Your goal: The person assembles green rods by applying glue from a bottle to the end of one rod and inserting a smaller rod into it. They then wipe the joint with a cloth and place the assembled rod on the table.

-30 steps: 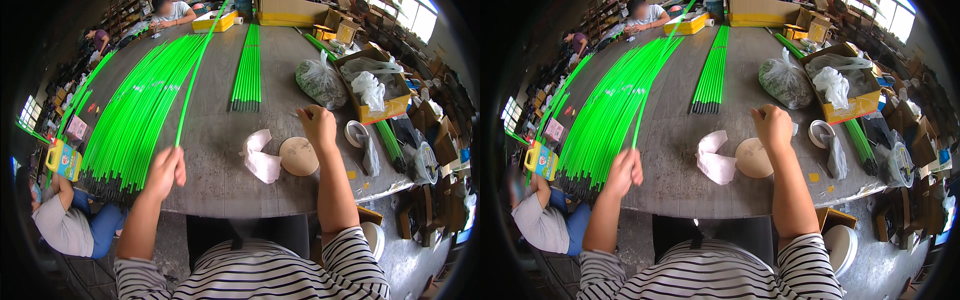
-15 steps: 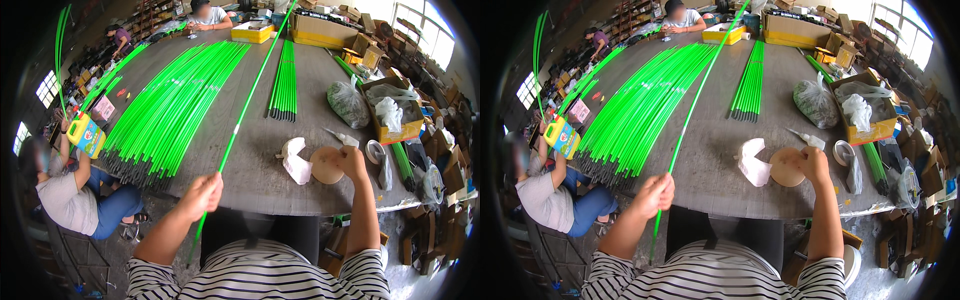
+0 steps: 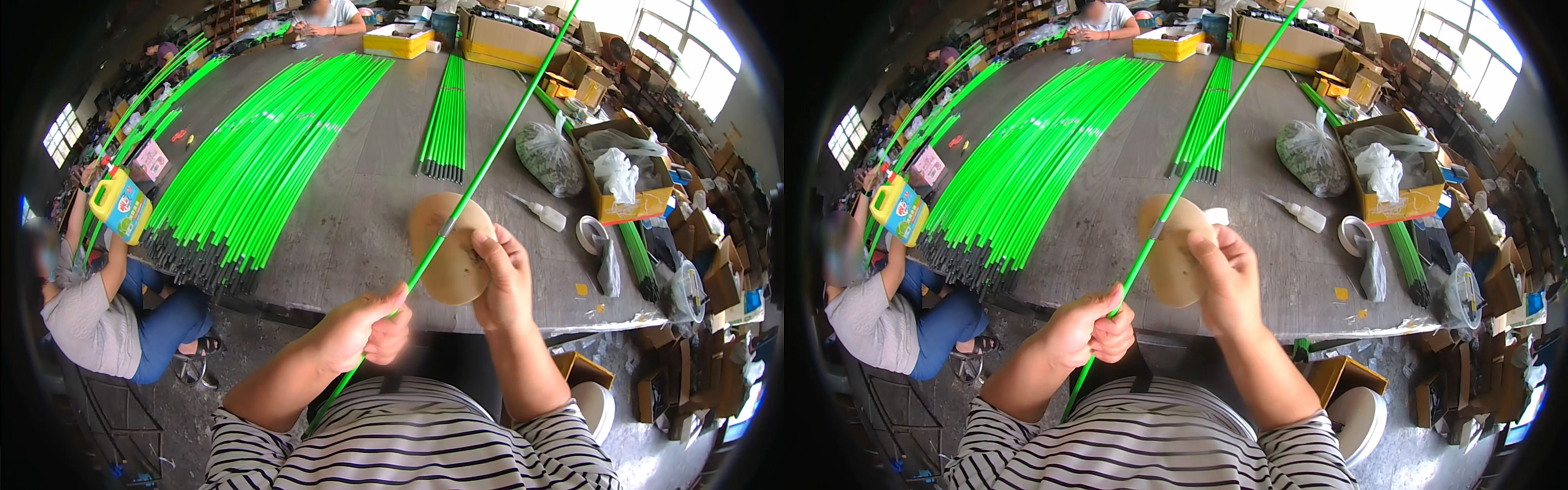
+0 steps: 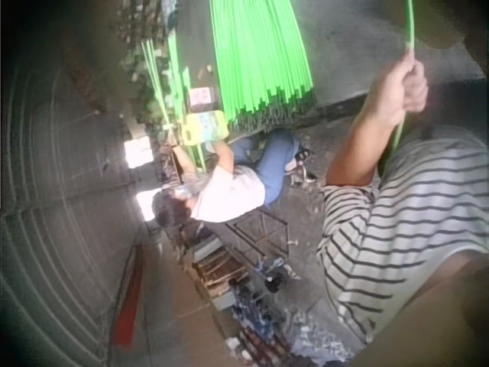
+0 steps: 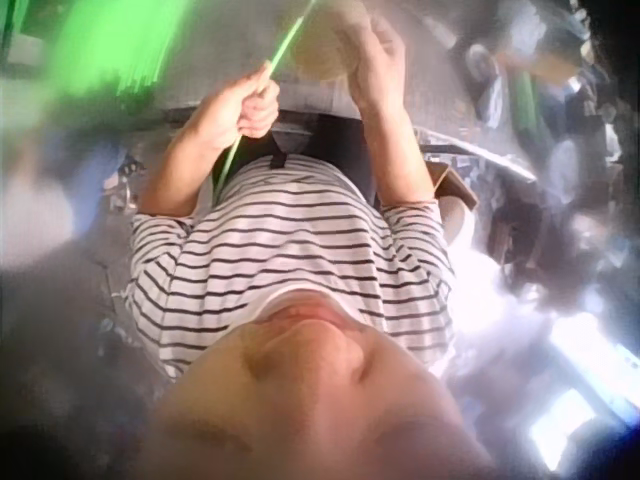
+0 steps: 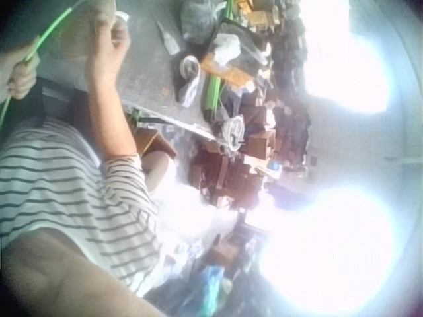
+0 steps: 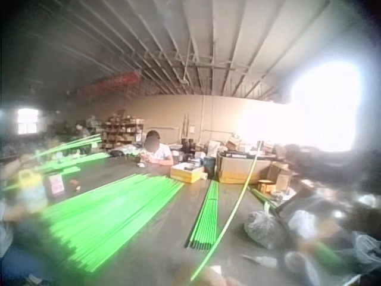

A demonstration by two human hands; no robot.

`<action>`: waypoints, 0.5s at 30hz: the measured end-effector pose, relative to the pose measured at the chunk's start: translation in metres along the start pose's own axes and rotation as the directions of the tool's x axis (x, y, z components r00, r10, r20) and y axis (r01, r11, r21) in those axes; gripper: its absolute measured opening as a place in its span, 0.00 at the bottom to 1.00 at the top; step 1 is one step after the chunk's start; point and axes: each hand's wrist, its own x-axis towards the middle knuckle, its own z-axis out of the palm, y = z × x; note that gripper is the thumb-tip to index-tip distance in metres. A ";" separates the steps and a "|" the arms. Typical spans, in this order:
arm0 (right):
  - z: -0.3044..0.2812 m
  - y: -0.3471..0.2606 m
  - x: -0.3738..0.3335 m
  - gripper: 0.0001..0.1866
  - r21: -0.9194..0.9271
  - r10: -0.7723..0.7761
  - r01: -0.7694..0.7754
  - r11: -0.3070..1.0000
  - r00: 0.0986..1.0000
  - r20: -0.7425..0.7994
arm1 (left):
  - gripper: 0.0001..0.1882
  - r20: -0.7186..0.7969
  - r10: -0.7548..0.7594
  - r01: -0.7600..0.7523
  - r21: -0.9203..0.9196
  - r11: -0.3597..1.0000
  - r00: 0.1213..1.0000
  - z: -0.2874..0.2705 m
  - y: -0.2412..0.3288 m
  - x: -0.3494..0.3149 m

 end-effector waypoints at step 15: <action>-0.022 0.004 -0.014 0.23 0.310 -0.059 -0.105 0.945 0.875 0.480 | 0.28 0.432 -0.171 0.239 -0.106 0.965 0.886 0.009 -0.021 0.010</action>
